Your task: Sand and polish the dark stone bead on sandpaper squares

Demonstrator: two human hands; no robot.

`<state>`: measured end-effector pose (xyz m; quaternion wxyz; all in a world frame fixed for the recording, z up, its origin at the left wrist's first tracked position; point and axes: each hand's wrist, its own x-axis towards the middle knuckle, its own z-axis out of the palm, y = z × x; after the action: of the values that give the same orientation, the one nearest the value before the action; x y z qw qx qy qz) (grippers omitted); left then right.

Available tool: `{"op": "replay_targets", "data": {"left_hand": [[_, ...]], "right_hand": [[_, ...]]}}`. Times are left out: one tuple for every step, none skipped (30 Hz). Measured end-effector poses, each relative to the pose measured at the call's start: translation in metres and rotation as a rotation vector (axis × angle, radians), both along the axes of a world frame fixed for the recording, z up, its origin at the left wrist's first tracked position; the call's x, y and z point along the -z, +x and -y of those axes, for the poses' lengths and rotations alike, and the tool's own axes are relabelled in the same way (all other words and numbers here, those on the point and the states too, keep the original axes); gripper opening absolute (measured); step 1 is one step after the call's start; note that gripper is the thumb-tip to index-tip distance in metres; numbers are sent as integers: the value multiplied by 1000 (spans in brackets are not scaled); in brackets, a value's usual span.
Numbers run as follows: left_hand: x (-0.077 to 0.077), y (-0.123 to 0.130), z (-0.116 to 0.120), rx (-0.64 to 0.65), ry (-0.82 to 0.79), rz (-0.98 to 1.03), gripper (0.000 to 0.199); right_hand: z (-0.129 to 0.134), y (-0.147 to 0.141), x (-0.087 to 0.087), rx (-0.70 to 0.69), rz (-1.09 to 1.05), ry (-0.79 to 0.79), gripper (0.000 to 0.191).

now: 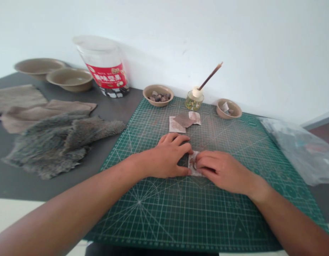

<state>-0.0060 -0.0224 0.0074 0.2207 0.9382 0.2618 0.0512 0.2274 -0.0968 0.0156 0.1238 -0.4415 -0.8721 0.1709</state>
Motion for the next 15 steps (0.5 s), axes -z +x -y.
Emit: {"op": "replay_targets", "data": {"left_hand": [[0, 0, 0, -1, -2, -1, 48], [-1, 0, 0, -6, -3, -2, 48], [-1, 1, 0, -13, -2, -4, 48], [-2, 1, 0, -21, -1, -6, 48], [-2, 1, 1, -25, 0, -8, 48], [-2, 1, 1, -26, -1, -8, 48], [-3, 2, 1, -24, -1, -6, 48], [-3, 2, 1, -19, -1, -3, 48], [-3, 1, 1, -16, 0, 0, 48], [-3, 1, 1, -14, 2, 4, 48], [-3, 1, 1, -16, 5, 7, 49], [-2, 1, 1, -20, 9, 7, 49], [-2, 1, 1, -25, 12, 6, 48], [-2, 1, 1, -27, 14, 5, 48], [-1, 1, 1, -26, 14, 2, 48]], "right_hand": [[0, -1, 0, 10, 6, 10, 13], [0, -1, -1, 49, 17, 30, 13], [0, -1, -2, 103, 29, 48, 13], [0, 0, -3, 147, 35, 53, 12], [0, 0, -3, 162, 36, 40, 12], [1, 1, -4, 142, 32, 15, 12], [1, 0, -4, 95, 26, -10, 12], [2, -1, -4, 39, 21, -27, 12], [3, -2, -3, -1, 15, -29, 12], [3, -3, -2, -6, 12, -13, 12], [2, -3, -1, 24, 13, 19, 12], [2, -2, -1, 69, 18, 51, 13], [1, -1, -1, 104, 24, 65, 13], [1, 0, -1, 116, 29, 57, 13], [1, 2, -1, 102, 34, 37, 13]]}}
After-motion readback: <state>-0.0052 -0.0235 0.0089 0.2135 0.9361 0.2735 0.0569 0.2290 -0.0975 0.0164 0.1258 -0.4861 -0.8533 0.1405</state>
